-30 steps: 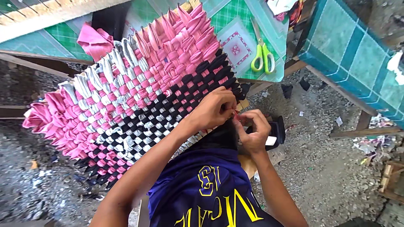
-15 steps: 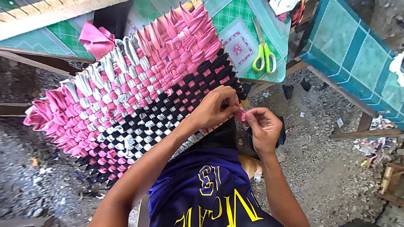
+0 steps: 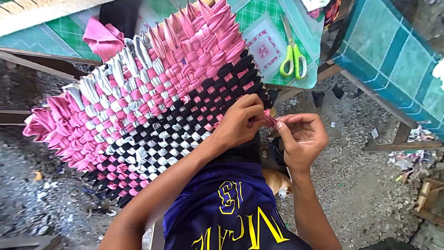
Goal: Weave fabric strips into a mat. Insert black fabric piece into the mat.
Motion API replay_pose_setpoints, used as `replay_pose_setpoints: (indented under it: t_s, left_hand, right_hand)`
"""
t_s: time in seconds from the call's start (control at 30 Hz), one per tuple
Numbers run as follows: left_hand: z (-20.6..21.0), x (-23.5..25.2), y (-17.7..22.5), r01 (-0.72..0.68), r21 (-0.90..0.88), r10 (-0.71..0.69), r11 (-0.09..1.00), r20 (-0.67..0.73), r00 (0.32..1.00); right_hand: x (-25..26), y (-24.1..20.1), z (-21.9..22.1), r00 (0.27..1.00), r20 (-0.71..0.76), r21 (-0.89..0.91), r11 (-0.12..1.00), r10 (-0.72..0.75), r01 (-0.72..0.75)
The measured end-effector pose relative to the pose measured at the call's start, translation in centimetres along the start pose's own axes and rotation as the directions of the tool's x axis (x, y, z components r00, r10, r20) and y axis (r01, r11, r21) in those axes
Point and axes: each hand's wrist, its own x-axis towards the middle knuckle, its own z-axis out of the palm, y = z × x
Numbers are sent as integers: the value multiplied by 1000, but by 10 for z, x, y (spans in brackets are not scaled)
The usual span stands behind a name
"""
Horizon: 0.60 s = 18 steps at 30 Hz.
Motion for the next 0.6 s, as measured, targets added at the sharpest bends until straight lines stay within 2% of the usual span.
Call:
replay_pose_setpoints:
  t_s: [0.13,0.33,0.6]
  left_hand:
    - [1,3,-3,14,-30,-14,999,-11,1000]
    - [-1,14,-5,69,-8,-69,998,73,995]
    - [2,20,-7,103,-9,-102,995,51,993]
  right_hand:
    - [4,-1,-3,997,-21,12,997,71,-71]
    - [14,0,-11,990,-10,68,988,138,-137]
    - [16,-6,-10,1000,-15,-58,998,-19,18]
